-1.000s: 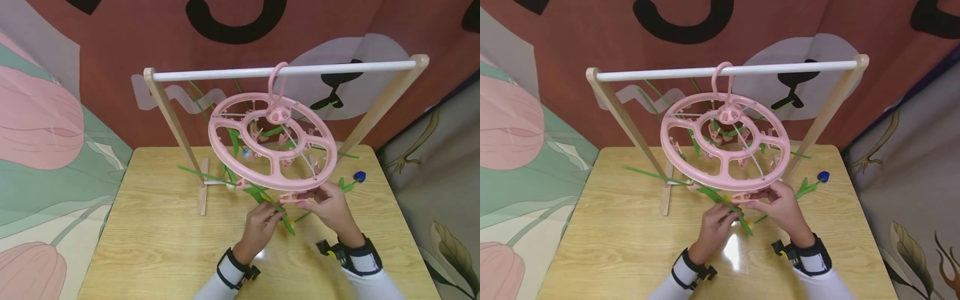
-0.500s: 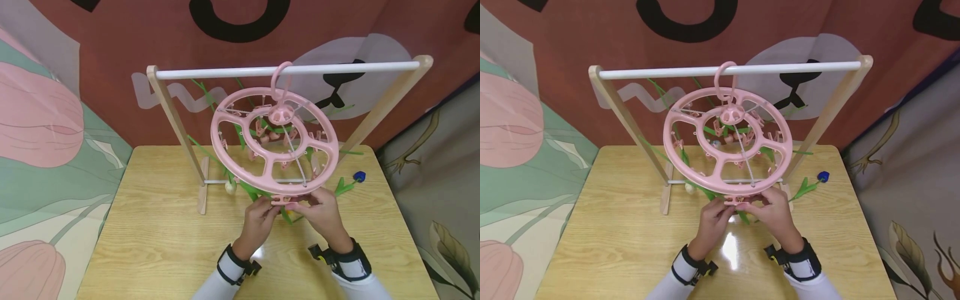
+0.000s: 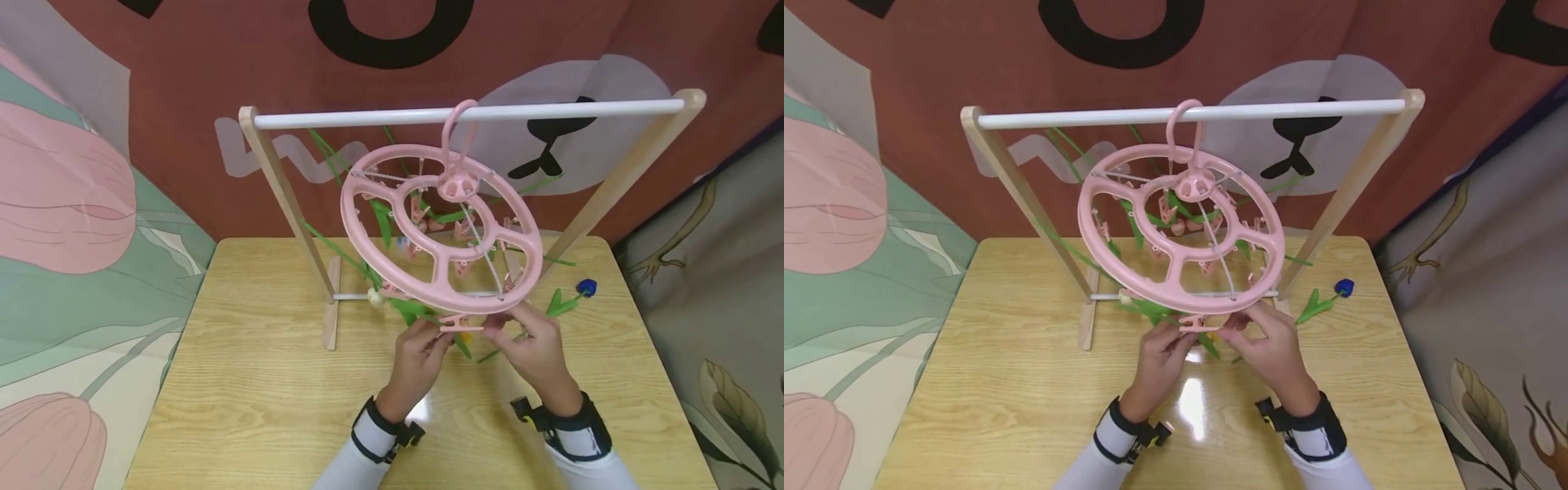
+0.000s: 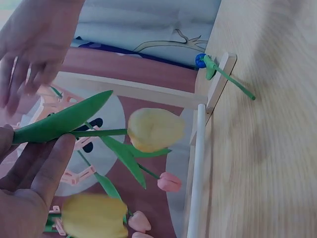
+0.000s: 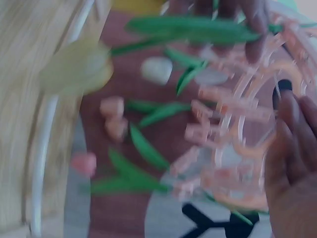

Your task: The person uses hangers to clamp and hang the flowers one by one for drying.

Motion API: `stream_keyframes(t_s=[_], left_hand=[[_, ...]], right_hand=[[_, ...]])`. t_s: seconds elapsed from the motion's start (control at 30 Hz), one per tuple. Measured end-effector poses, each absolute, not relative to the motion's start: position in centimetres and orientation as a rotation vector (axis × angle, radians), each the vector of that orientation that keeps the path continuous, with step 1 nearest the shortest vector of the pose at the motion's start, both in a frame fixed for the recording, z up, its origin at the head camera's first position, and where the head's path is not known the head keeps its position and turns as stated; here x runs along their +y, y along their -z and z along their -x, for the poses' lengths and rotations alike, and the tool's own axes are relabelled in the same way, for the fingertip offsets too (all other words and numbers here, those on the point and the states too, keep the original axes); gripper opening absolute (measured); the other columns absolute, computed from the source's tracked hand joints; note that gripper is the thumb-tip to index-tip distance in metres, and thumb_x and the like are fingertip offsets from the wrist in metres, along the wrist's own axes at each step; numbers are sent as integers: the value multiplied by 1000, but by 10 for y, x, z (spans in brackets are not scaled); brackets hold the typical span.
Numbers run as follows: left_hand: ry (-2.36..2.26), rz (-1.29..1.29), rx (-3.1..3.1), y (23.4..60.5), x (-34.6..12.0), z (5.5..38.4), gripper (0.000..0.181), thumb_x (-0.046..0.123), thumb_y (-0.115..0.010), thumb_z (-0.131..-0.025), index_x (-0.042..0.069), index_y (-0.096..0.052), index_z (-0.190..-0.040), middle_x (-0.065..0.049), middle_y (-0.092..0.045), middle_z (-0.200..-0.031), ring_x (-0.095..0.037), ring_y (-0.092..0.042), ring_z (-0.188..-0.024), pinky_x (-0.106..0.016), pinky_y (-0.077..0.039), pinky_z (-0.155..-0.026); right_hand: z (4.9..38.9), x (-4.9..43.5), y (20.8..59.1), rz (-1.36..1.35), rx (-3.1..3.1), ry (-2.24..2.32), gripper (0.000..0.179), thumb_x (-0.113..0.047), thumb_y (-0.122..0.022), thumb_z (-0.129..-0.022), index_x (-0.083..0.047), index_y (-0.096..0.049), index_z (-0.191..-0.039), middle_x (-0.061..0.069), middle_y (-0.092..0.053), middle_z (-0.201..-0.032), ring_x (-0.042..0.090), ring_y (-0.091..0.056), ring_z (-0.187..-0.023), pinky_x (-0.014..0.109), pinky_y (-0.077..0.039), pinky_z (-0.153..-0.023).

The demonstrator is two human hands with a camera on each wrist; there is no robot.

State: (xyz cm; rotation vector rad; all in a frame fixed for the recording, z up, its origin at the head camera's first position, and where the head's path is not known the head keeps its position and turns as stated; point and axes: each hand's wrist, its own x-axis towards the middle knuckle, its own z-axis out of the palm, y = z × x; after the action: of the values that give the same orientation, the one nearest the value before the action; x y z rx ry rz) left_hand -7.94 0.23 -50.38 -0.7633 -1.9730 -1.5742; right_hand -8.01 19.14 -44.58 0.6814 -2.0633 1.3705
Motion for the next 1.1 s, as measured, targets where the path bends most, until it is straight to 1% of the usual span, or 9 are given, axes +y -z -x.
stream_keyframes(t_s=[0.1,0.23,0.33,0.43,0.57,0.63,0.73,0.87,1.1], left_hand=[[1545,743,-1977,503,-1,81,13,-2,-71,-83,1,-73,-95,-10,-65,-80,-12,-59,-65,-15,-54,-53],[1540,738,-1961,502,-5,83,13,-7,-72,-80,-1,-72,-92,-12,-64,-78,-14,-61,-64,-16,-56,-53],[1572,758,-1946,502,-7,83,15,-11,-70,-80,-4,-70,-93,-15,-64,-80,-17,-63,-65,-17,-58,-54],[1624,778,-1957,503,-9,82,16,-11,-67,-83,-5,-69,-97,-18,-66,-86,-20,-66,-70,-18,-60,-59],[1666,759,-1979,500,-12,81,14,-6,-63,-89,-4,-69,-101,-18,-66,-95,-22,-68,-77,-18,-61,-66],[1666,741,-1971,497,-15,81,15,-5,-62,-90,-3,-69,-103,-18,-67,-96,-22,-68,-78,-18,-61,-66],[1654,715,-1955,484,-18,79,18,-10,-63,-87,-6,-68,-104,-20,-67,-93,-25,-67,-76,-21,-62,-63],[1642,667,-1954,468,-24,76,21,-16,-63,-84,-9,-67,-104,-22,-67,-90,-29,-67,-75,-22,-62,-60],[1655,600,-1944,468,-36,81,22,-15,-60,-86,-9,-65,-107,-24,-67,-92,-29,-68,-79,-30,-64,-59]], right_hand=[[83,200,443,-549,-1960,-1127,25,-14,-73,-84,8,-63,-78,15,-59,-67,12,-52,-62,16,-45,-53],[91,211,435,-451,-1970,-883,35,-21,-65,-85,12,-62,-96,27,-59,-89,20,-45,-61,26,-37,-50],[96,218,428,-509,-2106,-744,37,-14,-65,-84,7,-62,-115,30,-59,-118,23,-53,-67,31,-46,-54],[97,224,424,-568,-2188,-646,37,-3,-69,-81,4,-64,-117,24,-61,-127,26,-62,-77,39,-57,-59],[91,226,420,-604,-2183,-582,27,-14,-66,-92,3,-68,-113,22,-66,-119,33,-66,-90,47,-60,-61],[88,223,418,-616,-2153,-567,31,-23,-60,-97,2,-70,-110,22,-68,-114,34,-66,-89,47,-60,-58],[83,214,413,-622,-2076,-547,34,-28,-56,-99,1,-73,-104,23,-70,-104,29,-65,-69,42,-56,-44],[76,199,403,-635,-1958,-514,29,-25,-58,-98,-1,-74,-96,23,-70,-93,22,-49,-46,35,-44,-31],[67,172,397,-651,-1769,-421,15,-14,-59,-96,-11,-74,-98,17,-69,-82,14,-38,-37,25,-23,-25]])
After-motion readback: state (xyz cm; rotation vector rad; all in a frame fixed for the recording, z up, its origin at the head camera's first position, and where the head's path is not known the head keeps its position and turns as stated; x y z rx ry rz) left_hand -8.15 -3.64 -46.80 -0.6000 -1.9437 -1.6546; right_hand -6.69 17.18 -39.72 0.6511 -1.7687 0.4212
